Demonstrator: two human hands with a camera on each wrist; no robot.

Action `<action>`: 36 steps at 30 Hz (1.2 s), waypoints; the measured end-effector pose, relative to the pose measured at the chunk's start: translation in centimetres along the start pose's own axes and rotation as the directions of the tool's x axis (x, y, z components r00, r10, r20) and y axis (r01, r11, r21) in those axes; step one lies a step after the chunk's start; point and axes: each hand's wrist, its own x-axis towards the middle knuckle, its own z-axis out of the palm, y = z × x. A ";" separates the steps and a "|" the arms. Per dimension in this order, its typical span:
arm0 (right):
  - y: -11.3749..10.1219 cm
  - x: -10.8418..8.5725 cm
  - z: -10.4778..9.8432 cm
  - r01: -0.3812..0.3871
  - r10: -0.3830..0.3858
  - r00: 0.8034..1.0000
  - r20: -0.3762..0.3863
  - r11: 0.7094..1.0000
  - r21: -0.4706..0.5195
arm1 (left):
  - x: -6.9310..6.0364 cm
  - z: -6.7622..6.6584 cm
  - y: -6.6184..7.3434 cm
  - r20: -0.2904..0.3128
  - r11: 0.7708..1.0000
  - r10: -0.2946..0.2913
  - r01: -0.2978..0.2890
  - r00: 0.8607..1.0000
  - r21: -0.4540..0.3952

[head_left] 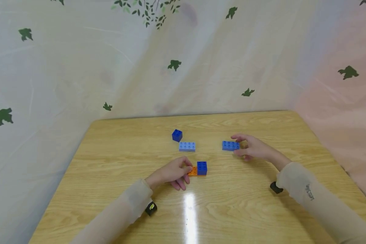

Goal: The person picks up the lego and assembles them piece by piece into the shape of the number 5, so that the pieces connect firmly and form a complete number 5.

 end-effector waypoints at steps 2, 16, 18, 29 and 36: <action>0.0 0.0 0.1 -0.012 0.012 1.000 0.002 1.000 -0.012 | 0.0 0.0 0.0 0.002 1.000 -0.002 0.002 1.000 -0.002; 0.3 -0.8 0.1 -0.019 0.018 1.000 -0.009 0.989 -0.149 | 0.2 0.7 0.3 0.012 0.999 0.038 -0.038 0.999 0.008; 0.3 -0.6 0.3 -0.014 0.013 1.000 -0.007 0.988 -0.152 | 0.1 0.6 0.2 0.007 1.000 0.029 -0.029 1.000 0.007; -1.3 0.3 1.0 -0.007 0.010 1.000 0.016 0.979 -0.204 | -0.3 -0.2 -0.4 -0.007 1.000 0.009 -0.009 1.000 0.005; -2.2 -0.2 1.3 0.007 0.002 0.998 0.055 0.986 -0.167 | -0.2 -0.1 0.0 0.003 1.000 0.007 -0.007 1.000 0.004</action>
